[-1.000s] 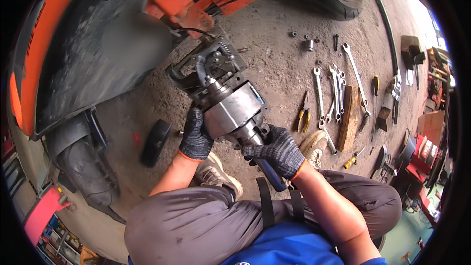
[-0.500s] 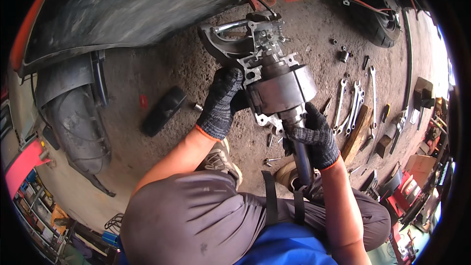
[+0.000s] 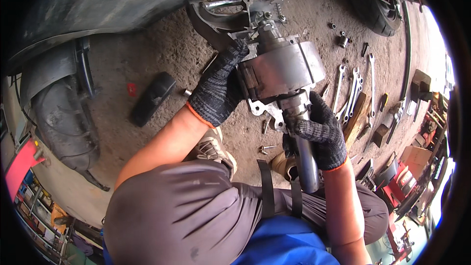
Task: The person assembles a scooter motor by inserting a cylindrical rotor into the stator housing, aligning and seating a metal cover, and tightening fasteners. The person handles the rotor, stator, cover, and bolts while seated on the floor in a workshop.
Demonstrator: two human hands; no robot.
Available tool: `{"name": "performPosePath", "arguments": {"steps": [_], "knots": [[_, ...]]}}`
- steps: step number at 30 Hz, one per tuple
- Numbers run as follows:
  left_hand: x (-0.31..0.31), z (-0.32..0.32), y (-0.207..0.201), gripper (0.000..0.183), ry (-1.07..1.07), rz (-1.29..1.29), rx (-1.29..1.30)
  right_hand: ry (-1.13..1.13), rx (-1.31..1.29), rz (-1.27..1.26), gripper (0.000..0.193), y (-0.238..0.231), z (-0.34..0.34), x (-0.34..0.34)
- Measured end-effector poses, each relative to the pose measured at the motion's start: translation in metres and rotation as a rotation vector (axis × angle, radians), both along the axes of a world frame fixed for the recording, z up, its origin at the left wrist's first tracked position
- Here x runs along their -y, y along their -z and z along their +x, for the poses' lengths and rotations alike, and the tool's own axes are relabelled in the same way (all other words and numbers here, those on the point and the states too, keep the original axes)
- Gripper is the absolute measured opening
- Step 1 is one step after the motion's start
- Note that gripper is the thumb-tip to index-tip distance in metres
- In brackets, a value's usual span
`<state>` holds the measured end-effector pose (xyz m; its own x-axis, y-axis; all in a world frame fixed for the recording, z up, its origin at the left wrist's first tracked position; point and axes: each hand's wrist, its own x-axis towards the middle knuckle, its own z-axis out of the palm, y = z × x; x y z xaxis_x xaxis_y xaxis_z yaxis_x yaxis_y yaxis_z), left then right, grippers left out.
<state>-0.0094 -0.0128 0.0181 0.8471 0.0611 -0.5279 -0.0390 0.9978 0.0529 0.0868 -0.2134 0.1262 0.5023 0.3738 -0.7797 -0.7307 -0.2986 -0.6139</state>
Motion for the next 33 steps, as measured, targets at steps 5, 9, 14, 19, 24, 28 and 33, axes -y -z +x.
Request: {"name": "performPosePath", "arguments": {"steps": [5, 9, 14, 19, 24, 28, 33], "knots": [[-0.001, 0.001, -0.018, 0.045, 0.003, 0.054, -0.003, -0.089, -0.135, -0.003, 0.109, -0.019, 0.010, 0.003], [0.006, -0.005, -0.021, 0.044, -0.031, 0.090, 0.022, -0.111, -0.029, -0.072, 0.118, -0.014, 0.001, 0.020], [0.012, -0.018, 0.000, 0.036, -0.027, 0.014, -0.147, -0.060, -0.105, -0.009, 0.116, -0.033, -0.002, 0.006], [0.009, -0.015, -0.019, 0.034, -0.007, 0.012, -0.092, -0.075, -0.034, -0.072, 0.112, -0.028, -0.006, 0.018], [0.008, -0.017, -0.024, 0.034, -0.064, 0.178, -0.082, -0.119, -0.297, -0.065, 0.097, -0.049, -0.008, 0.013], [0.013, -0.015, -0.029, 0.034, -0.090, 0.439, -0.055, -0.456, -0.213, -0.228, 0.070, -0.051, -0.015, 0.027], [0.012, -0.014, -0.032, 0.034, -0.137, 0.609, -0.045, -0.400, -0.148, -0.302, 0.030, -0.059, -0.021, 0.009]]}}
